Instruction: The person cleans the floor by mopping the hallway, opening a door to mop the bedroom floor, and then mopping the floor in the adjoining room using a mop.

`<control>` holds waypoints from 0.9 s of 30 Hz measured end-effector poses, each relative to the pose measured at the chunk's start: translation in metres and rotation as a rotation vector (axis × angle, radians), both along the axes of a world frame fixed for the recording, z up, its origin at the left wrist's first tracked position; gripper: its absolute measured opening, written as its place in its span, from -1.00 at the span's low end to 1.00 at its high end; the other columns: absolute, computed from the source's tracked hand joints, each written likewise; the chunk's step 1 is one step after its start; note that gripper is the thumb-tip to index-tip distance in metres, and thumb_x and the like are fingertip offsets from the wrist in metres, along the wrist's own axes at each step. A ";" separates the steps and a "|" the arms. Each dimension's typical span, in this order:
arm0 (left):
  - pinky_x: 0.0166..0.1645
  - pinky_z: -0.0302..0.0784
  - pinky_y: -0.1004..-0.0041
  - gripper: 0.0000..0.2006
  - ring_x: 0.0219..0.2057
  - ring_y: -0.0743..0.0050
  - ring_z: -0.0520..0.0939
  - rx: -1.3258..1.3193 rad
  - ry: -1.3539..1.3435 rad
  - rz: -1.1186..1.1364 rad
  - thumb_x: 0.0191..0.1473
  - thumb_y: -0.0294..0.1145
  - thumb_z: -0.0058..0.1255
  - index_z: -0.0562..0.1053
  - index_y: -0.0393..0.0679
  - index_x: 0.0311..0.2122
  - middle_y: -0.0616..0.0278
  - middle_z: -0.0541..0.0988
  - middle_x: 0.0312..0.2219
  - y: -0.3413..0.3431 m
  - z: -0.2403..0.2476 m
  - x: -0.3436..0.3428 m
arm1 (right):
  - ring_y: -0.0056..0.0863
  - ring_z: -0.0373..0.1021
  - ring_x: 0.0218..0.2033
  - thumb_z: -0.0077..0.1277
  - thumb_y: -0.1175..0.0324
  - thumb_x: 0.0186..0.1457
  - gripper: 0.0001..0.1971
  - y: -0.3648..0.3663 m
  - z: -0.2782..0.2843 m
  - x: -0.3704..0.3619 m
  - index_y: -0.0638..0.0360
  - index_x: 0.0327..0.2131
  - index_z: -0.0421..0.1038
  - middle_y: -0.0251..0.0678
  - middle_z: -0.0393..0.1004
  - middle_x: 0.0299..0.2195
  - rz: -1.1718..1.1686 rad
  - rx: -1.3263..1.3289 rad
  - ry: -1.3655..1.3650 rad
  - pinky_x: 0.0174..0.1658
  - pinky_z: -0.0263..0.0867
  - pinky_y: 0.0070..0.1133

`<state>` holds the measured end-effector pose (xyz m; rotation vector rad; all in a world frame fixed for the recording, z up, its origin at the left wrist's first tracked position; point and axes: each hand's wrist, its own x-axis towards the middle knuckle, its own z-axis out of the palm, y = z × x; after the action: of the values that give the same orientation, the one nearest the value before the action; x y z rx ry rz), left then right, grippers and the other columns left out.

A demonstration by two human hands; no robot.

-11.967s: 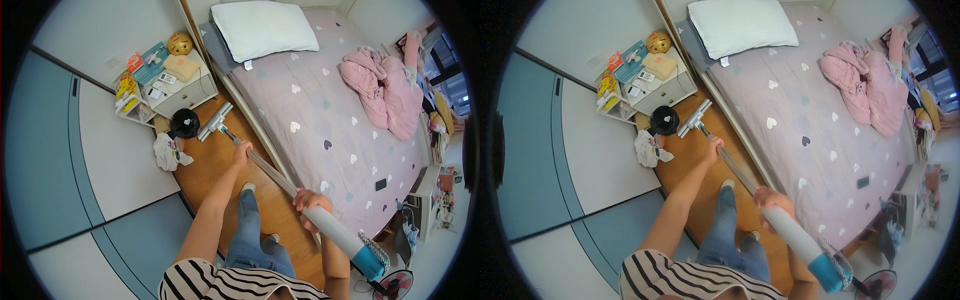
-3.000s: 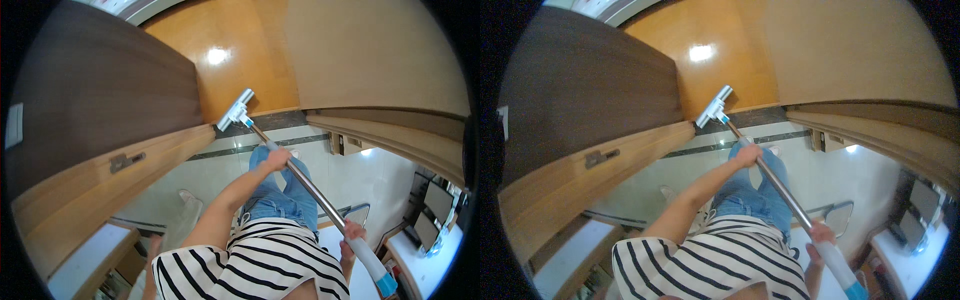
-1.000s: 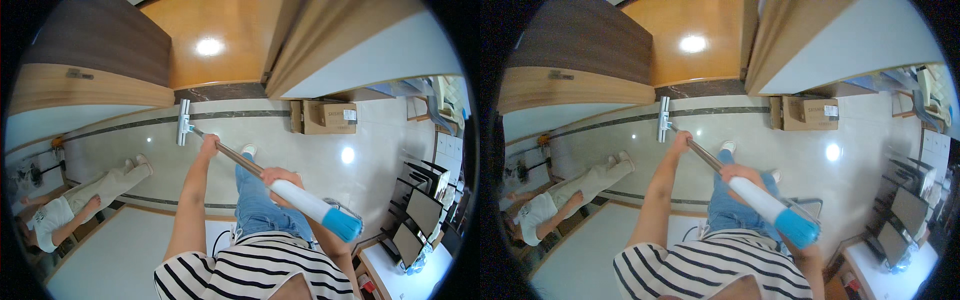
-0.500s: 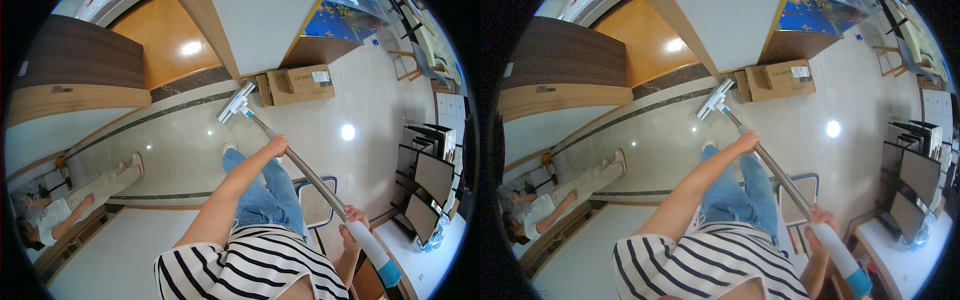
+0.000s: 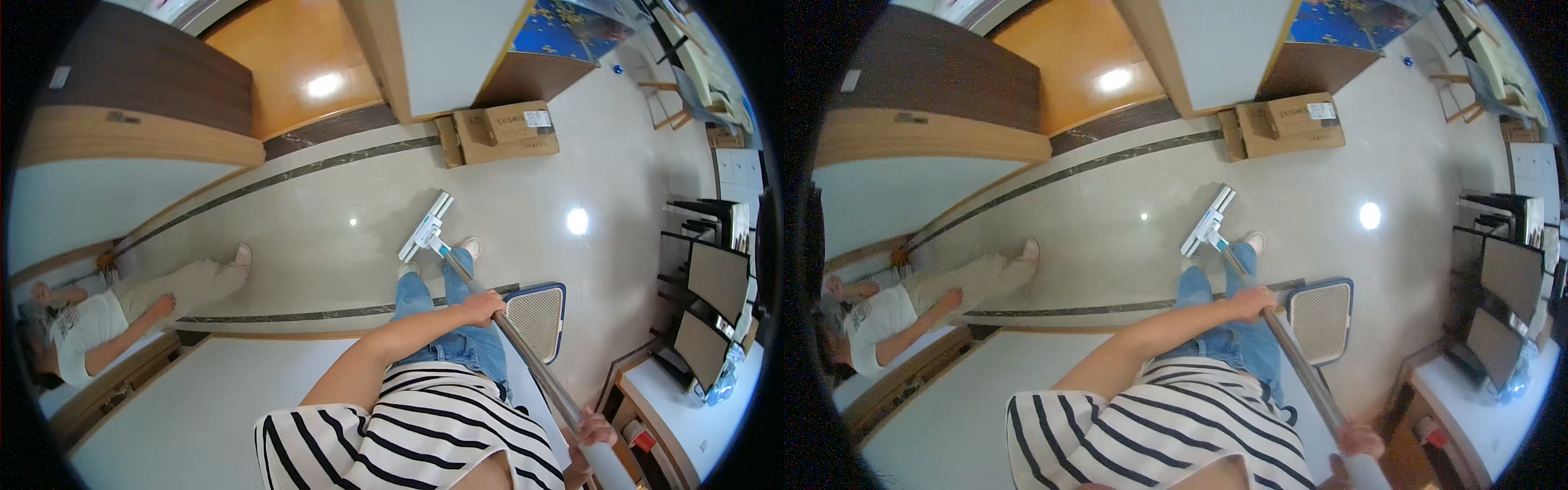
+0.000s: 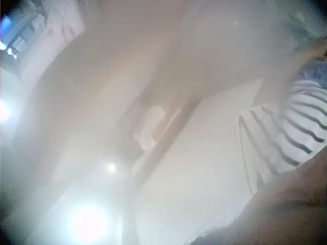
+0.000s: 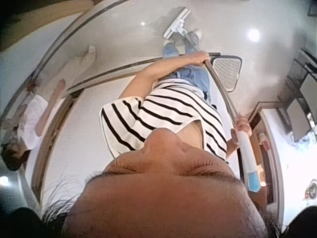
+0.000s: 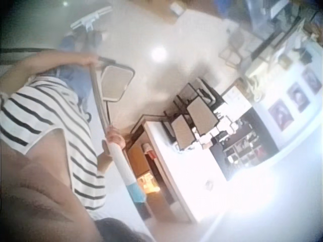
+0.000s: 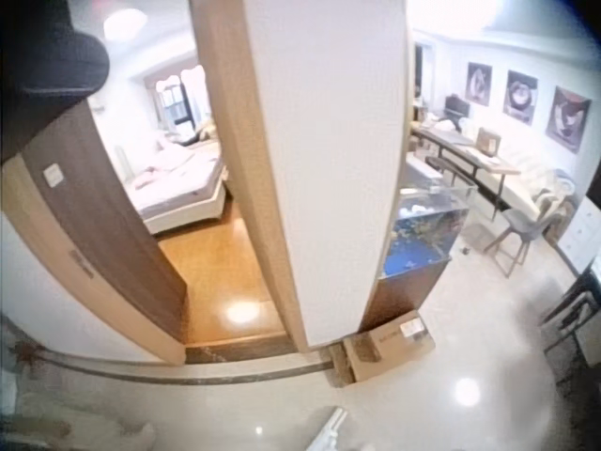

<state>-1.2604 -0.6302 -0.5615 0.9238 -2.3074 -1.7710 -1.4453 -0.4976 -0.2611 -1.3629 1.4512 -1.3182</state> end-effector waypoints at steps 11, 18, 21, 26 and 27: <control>-0.34 0.26 0.29 -0.80 -0.37 0.12 0.34 -0.375 -0.366 0.446 -0.46 -0.58 -0.06 0.32 -0.10 -0.55 0.16 0.36 -0.52 -0.037 -0.107 0.266 | -0.32 0.23 -0.22 -0.10 0.64 -0.41 -0.69 -0.125 -0.119 0.140 0.19 -0.42 0.22 -0.16 0.31 -0.29 0.588 0.183 -0.109 -0.13 0.09 -0.47; -0.16 0.31 0.31 -0.80 -0.19 0.05 0.30 -0.238 -0.873 0.621 -0.31 -0.52 -0.06 0.35 -0.13 -0.43 -0.01 0.33 -0.33 -0.047 -0.105 0.285 | -0.36 0.20 -0.17 -0.03 0.50 -0.30 -0.70 -0.142 -0.152 0.187 0.18 -0.35 0.25 -0.20 0.29 -0.27 0.680 0.263 -0.157 -0.09 0.06 -0.45; -0.05 0.16 0.17 -0.78 -0.15 -0.09 0.24 -0.342 -0.681 0.274 -0.25 -0.44 -0.10 0.36 -0.20 -0.37 -0.20 0.26 -0.27 0.000 -0.165 0.225 | -0.37 0.23 -0.20 -0.03 0.56 -0.35 -0.72 -0.104 -0.109 0.125 0.21 -0.40 0.28 -0.21 0.32 -0.32 0.551 0.335 -0.013 -0.11 0.09 -0.49; -0.25 0.24 0.27 -0.84 -0.42 0.11 0.41 -0.201 -0.272 0.229 -0.50 -0.45 0.04 0.39 -0.17 -0.62 0.01 0.41 -0.60 0.019 -0.062 0.033 | -0.43 0.24 -0.33 0.04 0.50 -0.42 -0.74 -0.029 -0.027 0.006 0.17 -0.52 0.22 -0.26 0.30 -0.44 0.214 0.275 0.293 -0.16 0.09 -0.48; -0.26 0.24 0.29 -0.83 -0.41 0.14 0.41 -0.260 -0.130 0.214 -0.52 -0.40 0.06 0.40 -0.12 -0.63 0.05 0.43 -0.58 0.020 -0.058 0.011 | -0.44 0.25 -0.36 0.05 0.49 -0.43 -0.74 -0.024 -0.016 -0.007 0.18 -0.54 0.21 -0.27 0.30 -0.47 0.219 0.208 0.168 -0.17 0.10 -0.48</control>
<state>-1.2492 -0.6099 -0.6193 1.2130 -2.3364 -1.3282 -1.4527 -0.5217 -0.2773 -1.4726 1.4568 -0.9064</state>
